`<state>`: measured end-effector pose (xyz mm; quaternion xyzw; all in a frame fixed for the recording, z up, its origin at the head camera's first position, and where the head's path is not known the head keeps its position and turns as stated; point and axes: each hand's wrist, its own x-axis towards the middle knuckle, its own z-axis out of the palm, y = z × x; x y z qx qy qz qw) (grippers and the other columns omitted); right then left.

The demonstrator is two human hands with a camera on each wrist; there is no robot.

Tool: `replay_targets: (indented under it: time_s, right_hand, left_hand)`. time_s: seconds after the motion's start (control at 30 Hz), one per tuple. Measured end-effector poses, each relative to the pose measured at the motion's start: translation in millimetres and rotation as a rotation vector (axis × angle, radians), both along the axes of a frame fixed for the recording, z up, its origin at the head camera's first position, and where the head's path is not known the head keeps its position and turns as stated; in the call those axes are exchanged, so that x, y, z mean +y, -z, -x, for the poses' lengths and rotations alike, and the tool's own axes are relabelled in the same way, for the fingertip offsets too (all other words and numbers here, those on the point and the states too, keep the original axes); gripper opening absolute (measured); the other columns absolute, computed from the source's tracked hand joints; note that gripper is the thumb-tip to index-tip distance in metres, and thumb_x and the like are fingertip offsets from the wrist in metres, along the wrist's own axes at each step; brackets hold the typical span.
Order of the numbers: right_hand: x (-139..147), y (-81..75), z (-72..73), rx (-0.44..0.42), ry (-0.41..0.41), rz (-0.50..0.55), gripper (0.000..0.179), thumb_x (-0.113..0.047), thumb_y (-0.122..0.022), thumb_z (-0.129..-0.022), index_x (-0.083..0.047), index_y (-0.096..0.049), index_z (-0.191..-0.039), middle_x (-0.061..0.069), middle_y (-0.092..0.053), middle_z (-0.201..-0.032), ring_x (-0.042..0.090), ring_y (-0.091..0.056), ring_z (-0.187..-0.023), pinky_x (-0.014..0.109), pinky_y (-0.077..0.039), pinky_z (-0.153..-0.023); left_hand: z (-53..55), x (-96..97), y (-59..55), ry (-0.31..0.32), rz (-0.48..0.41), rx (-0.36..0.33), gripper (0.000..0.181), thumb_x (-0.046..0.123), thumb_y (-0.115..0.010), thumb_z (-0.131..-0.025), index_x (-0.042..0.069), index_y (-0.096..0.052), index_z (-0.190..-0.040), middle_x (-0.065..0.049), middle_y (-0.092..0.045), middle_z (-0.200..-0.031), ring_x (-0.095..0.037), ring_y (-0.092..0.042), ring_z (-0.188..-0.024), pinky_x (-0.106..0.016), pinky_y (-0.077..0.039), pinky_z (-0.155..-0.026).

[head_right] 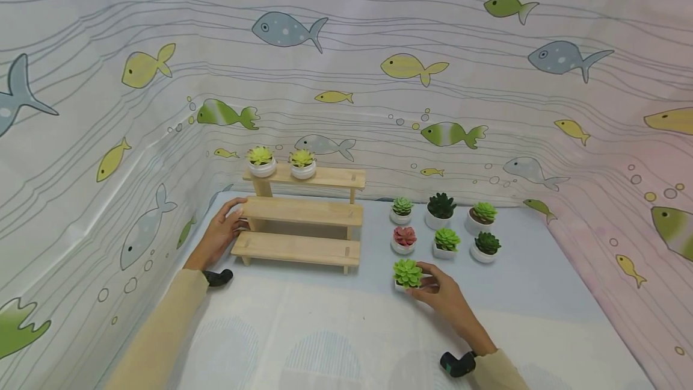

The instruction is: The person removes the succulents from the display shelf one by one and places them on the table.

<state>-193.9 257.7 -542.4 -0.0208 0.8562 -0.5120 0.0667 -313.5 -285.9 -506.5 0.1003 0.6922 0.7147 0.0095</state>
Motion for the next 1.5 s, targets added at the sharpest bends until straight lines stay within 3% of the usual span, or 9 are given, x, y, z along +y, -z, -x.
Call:
replay_targets:
  time_s: [0.17, 0.23, 0.4, 0.5, 0.63, 0.77, 1.0, 1.3, 1.5]
  right_hand:
    - [0.8, 0.1, 0.2, -0.002, -0.008, -0.004, 0.073, -0.041, -0.077, -0.078, -0.024, -0.044, -0.14, 0.012, -0.054, -0.126, 0.026, -0.058, -0.105, 0.039, -0.05, -0.081]
    - [-2.3, -9.3, -3.1, -0.003, -0.019, -0.007, 0.072, -0.039, -0.077, -0.08, -0.022, -0.043, -0.141, 0.014, -0.053, -0.128, 0.028, -0.057, -0.107, 0.04, -0.05, -0.082]
    - [-1.5, -13.7, -3.5, -0.037, -0.031, -0.016, 0.074, -0.039, -0.076, -0.081, -0.019, -0.041, -0.143, 0.014, -0.05, -0.131, 0.029, -0.054, -0.112, 0.041, -0.049, -0.085]
    - [4.7, -4.4, 1.5, -0.041, -0.047, -0.034, 0.075, -0.042, -0.076, -0.08, -0.021, -0.04, -0.143, 0.012, -0.05, -0.133, 0.026, -0.054, -0.112, 0.04, -0.048, -0.086]
    - [9.4, -8.8, 0.2, -0.033, -0.075, -0.024, 0.073, -0.041, -0.076, -0.08, -0.024, -0.041, -0.143, 0.009, -0.049, -0.133, 0.026, -0.053, -0.113, 0.038, -0.047, -0.086]
    - [17.7, -17.1, -2.2, -0.001, -0.104, -0.001, 0.072, -0.038, -0.075, -0.082, -0.024, -0.04, -0.143, 0.007, -0.05, -0.132, 0.028, -0.052, -0.115, 0.037, -0.047, -0.085]
    - [32.5, -31.2, 0.6, 0.114, -0.139, -0.025, 0.057, -0.033, -0.068, -0.089, -0.026, -0.043, -0.14, 0.009, -0.052, -0.132, 0.031, -0.051, -0.117, 0.029, -0.047, -0.088]
    - [22.3, -57.2, 16.7, 0.196, -0.092, -0.041, 0.055, -0.04, -0.067, -0.089, -0.027, -0.046, -0.137, 0.006, -0.055, -0.128, 0.03, -0.052, -0.116, 0.023, -0.046, -0.087]
    - [8.1, -74.1, 36.2, 0.235, -0.073, -0.045, 0.052, -0.039, -0.066, -0.09, -0.026, -0.047, -0.137, 0.008, -0.056, -0.126, 0.025, -0.053, -0.114, 0.019, -0.045, -0.086]
  left_hand:
    - [0.5, -1.2, 1.1, -0.001, -0.007, -0.004, 0.048, 0.031, -0.047, -0.101, 0.018, -0.034, -0.146, -0.009, -0.06, -0.109, -0.037, -0.056, -0.099, -0.038, -0.048, -0.077]
    - [1.7, -1.8, 1.5, -0.003, -0.007, -0.007, 0.048, 0.031, -0.048, -0.101, 0.018, -0.035, -0.145, -0.01, -0.06, -0.108, -0.036, -0.056, -0.098, -0.037, -0.049, -0.077]
    - [3.0, -3.1, 2.1, 0.0, 0.017, -0.011, 0.049, 0.033, -0.048, -0.101, 0.019, -0.035, -0.146, -0.009, -0.062, -0.108, -0.048, -0.051, -0.105, -0.041, -0.047, -0.079]
    - [3.7, -4.0, 0.7, 0.008, 0.021, -0.004, 0.05, 0.033, -0.048, -0.101, 0.019, -0.034, -0.146, -0.01, -0.063, -0.108, -0.053, -0.047, -0.107, -0.043, -0.046, -0.08]
    - [8.0, -4.3, -1.4, 0.016, 0.021, 0.02, 0.049, 0.032, -0.048, -0.101, 0.019, -0.035, -0.146, -0.012, -0.063, -0.108, -0.045, -0.054, -0.103, -0.042, -0.047, -0.081]
    - [10.5, -5.0, -1.2, 0.029, 0.016, 0.024, 0.048, 0.03, -0.049, -0.101, 0.018, -0.036, -0.146, -0.012, -0.064, -0.106, -0.04, -0.057, -0.099, -0.04, -0.048, -0.08]
    - [5.3, -4.4, 2.8, 0.012, 0.029, 0.001, 0.049, 0.031, -0.049, -0.1, 0.017, -0.036, -0.145, -0.01, -0.066, -0.103, -0.053, -0.048, -0.105, -0.041, -0.047, -0.079]
    - [5.4, -3.2, 2.5, 0.005, 0.025, -0.005, 0.048, 0.03, -0.048, -0.101, 0.017, -0.035, -0.146, -0.017, -0.064, -0.104, -0.05, -0.051, -0.104, -0.046, -0.044, -0.083]
    - [6.7, -4.5, 1.7, 0.025, 0.01, 0.003, 0.048, 0.028, -0.048, -0.101, 0.015, -0.035, -0.146, -0.018, -0.063, -0.108, -0.049, -0.052, -0.103, -0.044, -0.045, -0.08]
